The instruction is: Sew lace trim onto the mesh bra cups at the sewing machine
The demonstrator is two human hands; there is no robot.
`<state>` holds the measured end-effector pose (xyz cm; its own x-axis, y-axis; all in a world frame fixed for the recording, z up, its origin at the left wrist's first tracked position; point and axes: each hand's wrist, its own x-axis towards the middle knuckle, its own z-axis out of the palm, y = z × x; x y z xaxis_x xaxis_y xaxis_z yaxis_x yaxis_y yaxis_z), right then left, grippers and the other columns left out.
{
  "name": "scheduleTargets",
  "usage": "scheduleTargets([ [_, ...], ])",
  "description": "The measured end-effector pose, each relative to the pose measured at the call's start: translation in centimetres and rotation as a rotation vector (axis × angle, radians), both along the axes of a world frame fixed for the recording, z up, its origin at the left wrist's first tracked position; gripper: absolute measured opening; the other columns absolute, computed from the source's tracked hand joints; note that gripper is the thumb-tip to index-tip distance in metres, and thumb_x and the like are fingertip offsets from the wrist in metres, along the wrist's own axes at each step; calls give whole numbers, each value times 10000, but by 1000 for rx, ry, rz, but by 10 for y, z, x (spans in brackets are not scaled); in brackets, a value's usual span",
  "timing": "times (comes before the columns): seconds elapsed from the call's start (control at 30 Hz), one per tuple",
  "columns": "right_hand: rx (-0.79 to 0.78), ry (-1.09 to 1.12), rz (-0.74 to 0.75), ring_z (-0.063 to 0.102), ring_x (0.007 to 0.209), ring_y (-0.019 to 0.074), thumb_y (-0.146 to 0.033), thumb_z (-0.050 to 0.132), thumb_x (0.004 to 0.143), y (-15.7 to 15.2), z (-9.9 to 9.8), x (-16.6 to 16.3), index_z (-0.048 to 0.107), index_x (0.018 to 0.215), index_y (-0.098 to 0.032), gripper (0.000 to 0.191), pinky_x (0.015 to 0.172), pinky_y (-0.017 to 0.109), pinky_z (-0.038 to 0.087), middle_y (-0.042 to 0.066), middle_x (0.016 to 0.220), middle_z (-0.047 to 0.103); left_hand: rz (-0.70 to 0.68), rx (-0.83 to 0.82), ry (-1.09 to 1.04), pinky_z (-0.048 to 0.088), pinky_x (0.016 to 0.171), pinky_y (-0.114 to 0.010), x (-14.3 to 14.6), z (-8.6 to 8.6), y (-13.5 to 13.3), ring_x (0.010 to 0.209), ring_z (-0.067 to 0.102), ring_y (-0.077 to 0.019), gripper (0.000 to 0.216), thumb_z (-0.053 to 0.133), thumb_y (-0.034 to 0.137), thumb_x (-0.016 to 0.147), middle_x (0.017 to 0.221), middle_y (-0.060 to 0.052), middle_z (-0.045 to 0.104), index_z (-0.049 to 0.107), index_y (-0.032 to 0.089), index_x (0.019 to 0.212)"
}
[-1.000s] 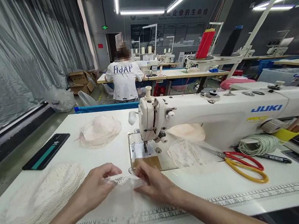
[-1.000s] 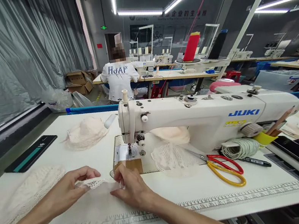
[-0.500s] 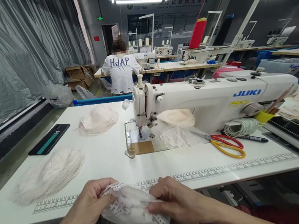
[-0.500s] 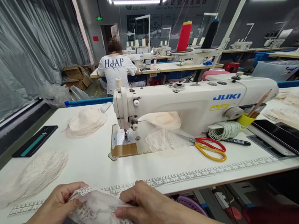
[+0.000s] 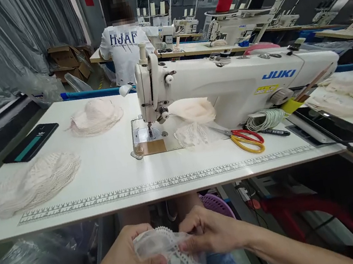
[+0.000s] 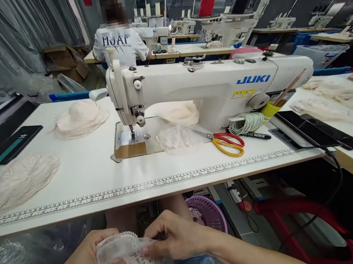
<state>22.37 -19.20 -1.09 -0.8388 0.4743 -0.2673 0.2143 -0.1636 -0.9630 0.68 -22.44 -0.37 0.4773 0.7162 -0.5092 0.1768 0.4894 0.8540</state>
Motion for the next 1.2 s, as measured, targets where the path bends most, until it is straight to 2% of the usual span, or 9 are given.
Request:
scheduleTargets([
  [0.2,-86,23,50,509,656,114,-570,545,797,-8,-30,14,639,820,-90,490,611,209,418,23,708,570,17,-91,78,278,525,-194,-1,4,4,595,396,-111,378,727,471,635,649,42,484,568,153,763],
  [0.4,43,-55,-9,396,571,74,-476,642,759,-4,-27,10,632,884,-123,375,495,165,314,-37,635,470,49,-212,-100,341,607,-214,-5,-2,4,659,470,-136,423,671,508,719,705,-9,565,648,109,854],
  [0.57,17,18,-249,416,621,85,-497,556,825,-3,-27,-7,601,833,-120,379,564,194,346,-16,686,488,8,-128,-51,353,634,-217,-3,-1,5,694,477,-152,387,648,497,749,691,-9,579,698,125,839],
  [0.7,-5,68,-243,440,654,92,-518,511,851,-7,-30,-7,563,975,-130,411,579,198,365,-2,756,503,-49,-53,-46,365,686,-222,-5,-2,6,749,490,-170,324,630,454,778,713,-11,592,705,139,789],
  [0.83,206,18,-194,517,924,166,-433,752,662,-13,-26,-8,401,1267,-197,738,776,256,418,50,1033,545,-110,-12,-7,294,573,-209,-6,-11,6,629,410,-130,325,593,442,804,671,7,539,689,133,777],
  [0.87,307,-49,-200,515,947,172,-382,752,677,-14,-25,-10,387,1287,-210,731,805,268,409,50,1056,548,-119,9,7,281,569,-212,-6,-12,6,624,392,-128,334,572,443,817,659,10,519,684,132,774],
  [1.0,504,-167,-274,533,795,133,-249,427,926,-14,-24,-13,536,1086,-196,200,726,249,397,20,903,598,-159,128,89,252,582,-233,-7,-14,5,637,345,-131,384,479,437,867,653,13,441,636,131,696],
  [1.1,406,-134,-353,481,648,104,-305,330,965,-12,-26,-11,542,901,-166,261,591,214,369,2,747,556,-190,163,133,216,559,-240,-8,-15,6,615,312,-119,400,457,412,875,668,18,409,577,133,614],
  [1.2,214,-12,-314,504,746,113,-358,484,905,-12,-25,-10,494,967,-170,198,632,214,397,25,877,563,-230,140,108,216,554,-234,-7,-18,7,605,298,-114,380,459,394,871,642,30,381,593,126,637],
])
